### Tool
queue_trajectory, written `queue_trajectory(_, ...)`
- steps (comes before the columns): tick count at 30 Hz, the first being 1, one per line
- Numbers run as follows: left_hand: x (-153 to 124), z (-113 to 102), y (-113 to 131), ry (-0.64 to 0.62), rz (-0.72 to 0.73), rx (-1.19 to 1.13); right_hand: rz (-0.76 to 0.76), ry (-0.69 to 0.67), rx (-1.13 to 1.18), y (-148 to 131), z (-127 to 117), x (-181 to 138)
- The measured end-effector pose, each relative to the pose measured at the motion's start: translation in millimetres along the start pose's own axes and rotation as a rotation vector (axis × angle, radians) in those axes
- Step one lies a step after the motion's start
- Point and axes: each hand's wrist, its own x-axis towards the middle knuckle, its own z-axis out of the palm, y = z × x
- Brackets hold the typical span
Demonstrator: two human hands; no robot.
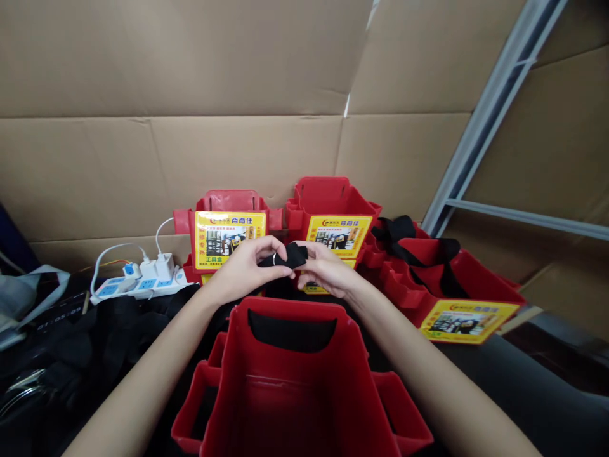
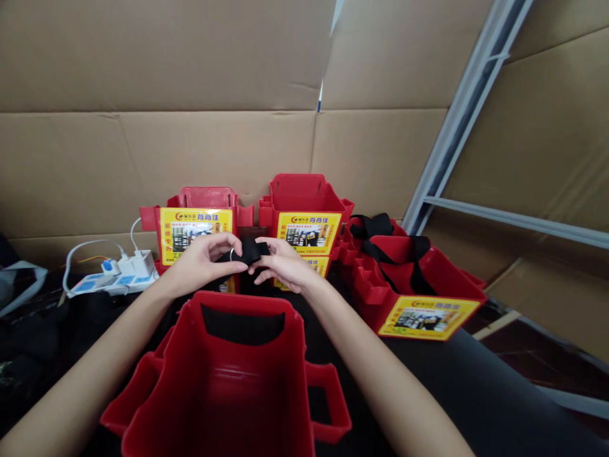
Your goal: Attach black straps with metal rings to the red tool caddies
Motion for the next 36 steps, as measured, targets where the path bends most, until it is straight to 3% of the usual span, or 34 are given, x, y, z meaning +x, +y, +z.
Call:
queue_trajectory(7, -2.5, 6.4, 6.9, -0.188, -0.035, -0.065, -0.057, 0.085, -0.098, 13.6, 11.5, 8.1)
queue_trajectory(17, 0.8, -4.8, 7.8, -0.016, -0.032, 0.087, 0.005, -0.15, 0.066, 9.9, -0.2, 2.5)
queue_trajectory(21, 0.1, -8.0, 7.4, 0.074, 0.023, -0.018, -0.066, -0.138, 0.086, 17.9, -3.7, 6.6)
queue_trajectory(25, 0.4, -17.5, 6.3, 0.213, -0.029, -0.17, -0.135, -0.089, 0.072, 23.2, -9.7, 10.0)
queue_trajectory(32, -0.1, -25.2, 0.5, -0.015, -0.334, -0.109, -0.427, 0.134, 0.053, -5.8, -25.6, 2.2)
queue_trajectory(36, 0.0, -13.8, 2.0, -0.076, -0.271, -0.025, -0.356, 0.098, -0.252, -16.4, -6.9, -7.4)
